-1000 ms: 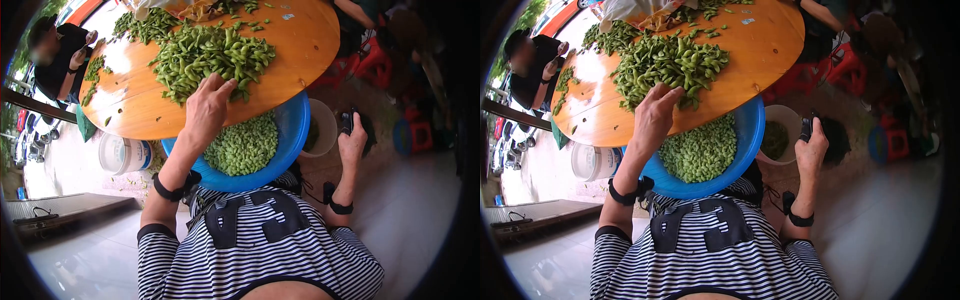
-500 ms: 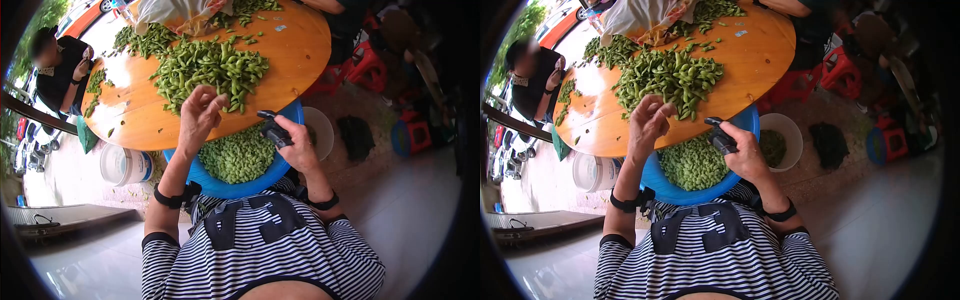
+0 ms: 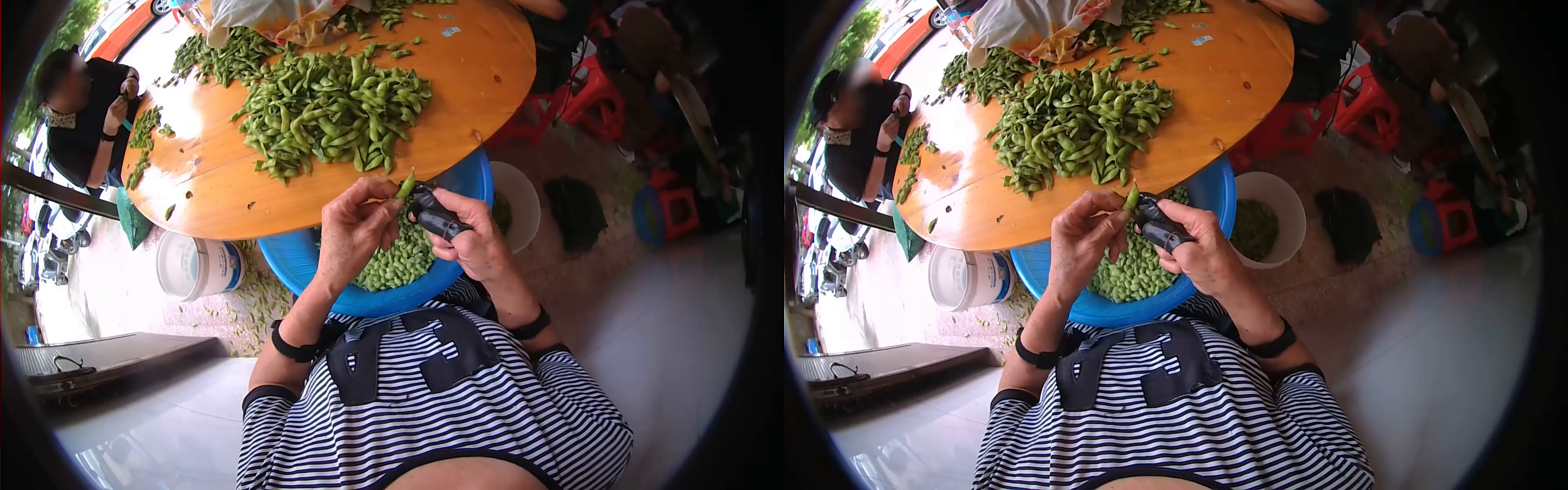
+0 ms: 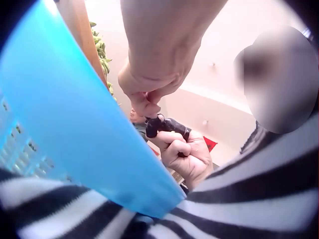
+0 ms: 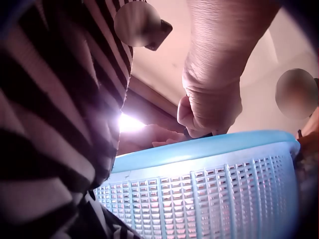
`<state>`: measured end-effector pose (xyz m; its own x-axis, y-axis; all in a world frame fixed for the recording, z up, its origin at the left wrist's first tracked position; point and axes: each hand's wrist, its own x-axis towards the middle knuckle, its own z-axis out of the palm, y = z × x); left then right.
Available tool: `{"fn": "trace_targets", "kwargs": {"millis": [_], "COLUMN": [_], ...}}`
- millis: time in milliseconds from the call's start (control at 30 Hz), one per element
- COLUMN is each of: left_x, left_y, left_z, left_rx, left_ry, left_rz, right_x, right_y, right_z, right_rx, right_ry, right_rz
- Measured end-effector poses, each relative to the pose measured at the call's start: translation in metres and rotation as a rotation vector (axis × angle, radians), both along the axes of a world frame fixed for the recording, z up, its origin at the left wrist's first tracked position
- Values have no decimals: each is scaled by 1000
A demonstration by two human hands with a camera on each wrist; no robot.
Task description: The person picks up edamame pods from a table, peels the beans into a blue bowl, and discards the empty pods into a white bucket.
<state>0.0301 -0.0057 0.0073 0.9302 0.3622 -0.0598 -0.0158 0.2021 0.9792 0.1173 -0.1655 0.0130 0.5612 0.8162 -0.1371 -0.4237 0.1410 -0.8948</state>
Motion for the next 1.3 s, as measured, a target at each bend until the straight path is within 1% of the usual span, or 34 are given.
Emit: {"fn": "trace_targets", "kwargs": {"millis": [67, 133, 167, 233, 267, 300, 333, 367, 433, 467, 500, 533, 567, 600, 633, 667, 700, 733, 767, 800, 833, 867, 900, 933, 1000, 1033, 1067, 1100, 1133, 1167, 1200, 1233, 1267, 1300], "left_x": [0, 0, 0, -1, -2, -3, -3, -3, -5, -7, -9, -10, -10, -10, -9, -8, -7, -7, -8, -7, -6, -6, -8, -7, -5, -6, -8, -9, -10, -10, -10, -9, -10, -10], "left_y": [-5, -7, -8, -9, -10, -10, -11, -11, -10, -10, -9, -7, -3, 5, 10, 13, 16, 17, 11, 5, 0, -2, 0, -1, -3, -2, -1, -1, -1, -3, -5, -12, -13, -14], "left_z": [0, -3, -3, -2, -5, -9, -12, -12, -11, -11, -11, -10, -8, -4, -3, -4, -7, -7, -5, -3, -1, 0, -1, -3, -7, -7, -6, -5, -4, -4, -3, 3, 2, 0], "left_rx": [-16, 95, 94, 220, 219, 295, 372, 371, 693, 693, 405, 118, 119, -150, -419, -420, -543, -667, -547, -549, -368, -185, -184, -183, 14, 13, 58, 103, 102, 228, 352, 411, 410, 505], "left_ry": [19, -33, -30, -44, -43, -65, -89, -87, -223, -221, -176, -130, -129, -81, -31, -30, -36, -42, -63, -62, -61, -59, -36, -35, -104, -103, -35, 34, 36, 71, 106, 97, 99, 86], "left_rz": [36, 51, 51, 93, 90, 126, 162, 160, 187, 187, 112, 36, 35, -73, -181, -180, -270, -362, -295, -294, -228, -160, -175, -174, -51, -50, -65, -81, -81, -128, -177, -154, -158, -176], "right_x": [2, 2, 1, 0, -2, -3, -3, -2, 2, 5, 7, 8, 9, 10, 9, 8, 8, 8, 10, 11, 8, 4, 1, 0, -1, -1, -1, -2, -2, 2, 5, 6, 6, 4], "right_y": [-1, -1, -1, 0, 1, 2, 1, 0, -3, -5, -7, -6, -6, -7, -9, -11, -12, -12, -12, -11, -11, -11, -10, -10, -10, -10, -11, -11, -12, -11, -8, -4, 0, 1], "right_z": [-3, -6, -8, -9, -8, -8, -8, -10, -15, -20, -22, -22, -22, -22, -26, -33, -35, -34, -30, -25, -22, -20, -18, -17, -14, -11, -5, 1, 4, 1, -2, -4, -5, 5], "right_rx": [13, 27, 35, 43, 35, 25, 24, 34, 43, 141, 240, 240, 248, 255, 255, 281, 306, 307, 276, 243, 241, 105, -30, -29, -32, -29, -30, -60, -89, -130, -133, -124, -115, -171], "right_ry": [31, 63, 71, 81, 32, -18, -16, -20, -23, 59, 139, 140, 216, 292, 293, 434, 575, 576, 430, 285, 286, 104, -78, -78, -112, -151, -149, -190, -230, -418, -415, -571, -728, -765], "right_rz": [10, 21, 13, 4, -23, -50, -52, -27, -1, 49, 98, 98, 140, 182, 181, 179, 176, 175, 182, 190, 191, 117, 43, 44, -82, -140, -138, -186, -235, -233, -236, -216, -194, -132]}}
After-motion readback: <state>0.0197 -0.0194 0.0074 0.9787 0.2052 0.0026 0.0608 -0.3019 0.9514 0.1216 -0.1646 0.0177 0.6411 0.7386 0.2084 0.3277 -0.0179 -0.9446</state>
